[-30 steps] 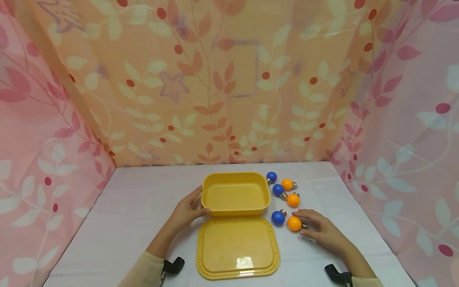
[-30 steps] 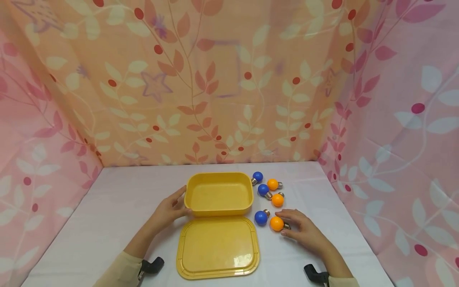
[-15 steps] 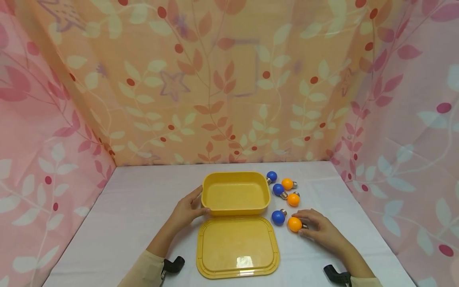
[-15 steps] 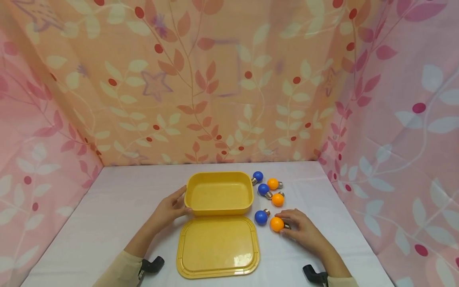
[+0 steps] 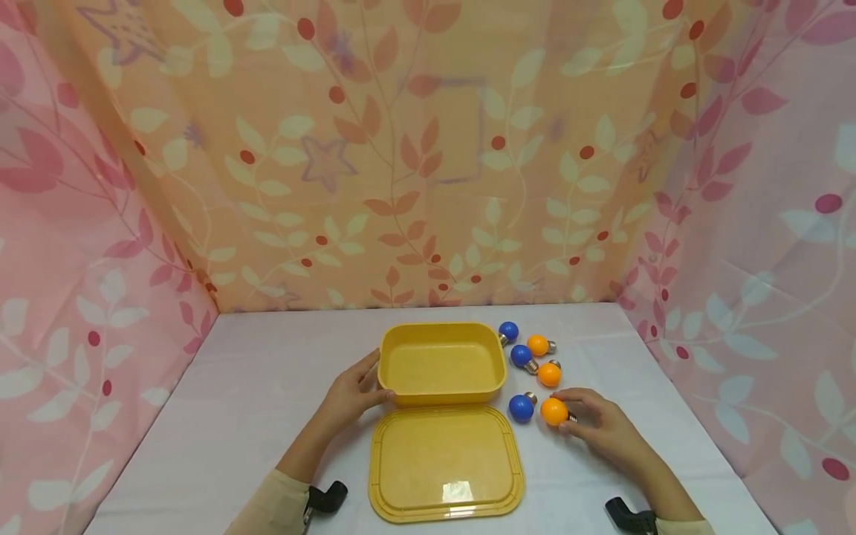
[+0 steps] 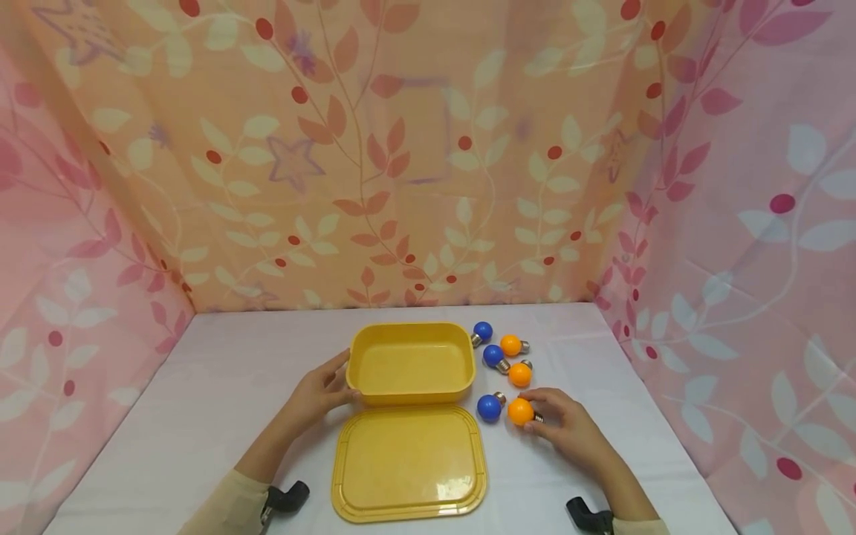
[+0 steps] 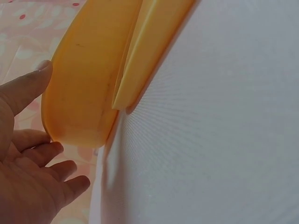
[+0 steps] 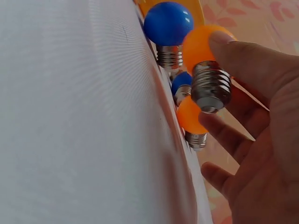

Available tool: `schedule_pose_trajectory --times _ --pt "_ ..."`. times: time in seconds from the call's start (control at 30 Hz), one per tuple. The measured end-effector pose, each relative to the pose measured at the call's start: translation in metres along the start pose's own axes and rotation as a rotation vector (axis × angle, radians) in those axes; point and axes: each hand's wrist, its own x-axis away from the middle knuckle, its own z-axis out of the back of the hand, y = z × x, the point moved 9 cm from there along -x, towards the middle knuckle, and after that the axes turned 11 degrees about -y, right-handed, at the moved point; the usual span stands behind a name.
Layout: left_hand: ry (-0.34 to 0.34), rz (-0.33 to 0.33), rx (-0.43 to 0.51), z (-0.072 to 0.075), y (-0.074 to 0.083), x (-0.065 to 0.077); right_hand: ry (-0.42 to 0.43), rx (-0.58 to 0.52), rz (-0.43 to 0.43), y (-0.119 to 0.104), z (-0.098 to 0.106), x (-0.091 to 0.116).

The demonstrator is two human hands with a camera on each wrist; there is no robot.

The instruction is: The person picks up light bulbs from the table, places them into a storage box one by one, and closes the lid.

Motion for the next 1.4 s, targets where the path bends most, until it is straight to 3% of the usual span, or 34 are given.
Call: schedule_pose_trajectory --times 0.27,0.5,0.63,0.9,1.4 --pt "0.007 0.006 0.024 -0.002 -0.003 0.001 0.036 0.066 0.082 -0.019 0.014 -0.003" --pt "0.015 0.012 0.022 -0.003 -0.005 -0.001 0.010 0.080 0.111 -0.050 0.025 -0.017" --pt "0.016 0.024 0.024 -0.002 -0.005 -0.001 -0.027 0.115 0.123 -0.074 0.032 -0.033" --pt "0.010 0.016 0.029 0.000 -0.001 0.000 -0.131 0.172 0.238 -0.125 0.038 -0.069" --pt "0.009 0.007 0.043 -0.001 -0.004 0.001 -0.325 0.263 0.285 -0.184 0.023 -0.142"
